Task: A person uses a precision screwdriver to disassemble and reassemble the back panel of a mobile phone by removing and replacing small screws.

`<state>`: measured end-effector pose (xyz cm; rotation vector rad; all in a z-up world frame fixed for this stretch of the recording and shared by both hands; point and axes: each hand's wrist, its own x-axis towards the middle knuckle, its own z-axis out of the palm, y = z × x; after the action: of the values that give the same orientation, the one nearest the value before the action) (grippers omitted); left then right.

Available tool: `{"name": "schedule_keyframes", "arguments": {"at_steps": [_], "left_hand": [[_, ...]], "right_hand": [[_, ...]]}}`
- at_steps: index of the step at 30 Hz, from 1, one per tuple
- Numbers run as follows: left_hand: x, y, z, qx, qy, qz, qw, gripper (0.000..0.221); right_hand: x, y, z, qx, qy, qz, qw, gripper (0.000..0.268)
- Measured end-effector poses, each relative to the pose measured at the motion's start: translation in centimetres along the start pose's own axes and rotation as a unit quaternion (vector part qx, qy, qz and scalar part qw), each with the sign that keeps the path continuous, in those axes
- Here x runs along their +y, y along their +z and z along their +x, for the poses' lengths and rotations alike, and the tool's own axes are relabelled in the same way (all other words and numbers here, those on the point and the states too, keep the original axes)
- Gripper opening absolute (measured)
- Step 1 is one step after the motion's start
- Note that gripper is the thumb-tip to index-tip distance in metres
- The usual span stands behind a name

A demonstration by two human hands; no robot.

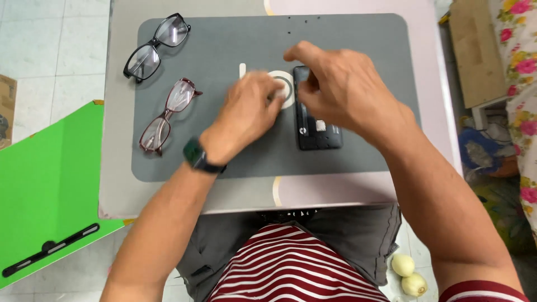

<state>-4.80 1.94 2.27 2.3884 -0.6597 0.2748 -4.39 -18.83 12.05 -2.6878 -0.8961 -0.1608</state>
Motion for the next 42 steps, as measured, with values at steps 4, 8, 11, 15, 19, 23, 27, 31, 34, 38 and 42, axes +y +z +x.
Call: {"name": "schedule_keyframes", "arguments": {"at_steps": [4, 8, 11, 15, 19, 23, 27, 31, 34, 38, 42], "left_hand": [[3.4, -0.9, -6.2, -0.003, 0.048, 0.066, 0.997, 0.016], [6.8, -0.8, -12.9, -0.017, 0.000, 0.080, 0.997, 0.030], [7.6, 0.2, -16.5, 0.043, 0.005, 0.105, 0.993, 0.032], [8.2, 0.9, -18.3, 0.147, 0.037, 0.140, 0.978, 0.021], [8.1, 1.5, -18.5, 0.177, 0.051, 0.162, 0.969, 0.020], [8.0, 2.6, -19.4, 0.210, 0.053, 0.176, 0.960, 0.018], [8.1, 3.3, -20.1, 0.241, 0.048, 0.196, 0.949, 0.019], [7.8, 3.8, -20.7, 0.287, 0.078, 0.215, 0.930, 0.020], [7.7, 4.0, -21.1, 0.309, 0.107, 0.239, 0.914, 0.024], [7.8, 4.0, -21.5, 0.309, 0.112, 0.233, 0.915, 0.027], [7.7, 3.9, -21.7, 0.305, 0.120, 0.243, 0.913, 0.033]], "right_hand": [[1.7, 2.3, 1.1, 0.080, -0.018, -0.030, 0.996, 0.016], [1.7, 2.7, 1.8, 0.112, -0.037, -0.035, 0.992, 0.036], [3.9, 4.9, 2.1, 0.109, -0.041, -0.093, 0.989, 0.024], [2.5, 5.7, 0.4, 0.074, 0.054, -0.075, 0.993, 0.032], [-0.8, 1.9, 0.2, 0.015, 0.191, 0.010, 0.981, 0.038], [-0.4, 2.2, -0.2, -0.017, 0.203, -0.002, 0.979, 0.032], [0.0, 2.5, -0.9, 0.067, 0.147, 0.007, 0.987, 0.038], [0.9, 2.6, 0.0, 0.064, 0.153, 0.004, 0.986, 0.015], [-0.3, 1.8, -0.3, 0.022, 0.165, 0.037, 0.985, 0.002], [2.2, 3.7, 0.7, 0.072, 0.166, 0.012, 0.983, 0.012], [3.5, 6.7, -0.2, 0.042, 0.172, -0.006, 0.984, 0.023]]}}
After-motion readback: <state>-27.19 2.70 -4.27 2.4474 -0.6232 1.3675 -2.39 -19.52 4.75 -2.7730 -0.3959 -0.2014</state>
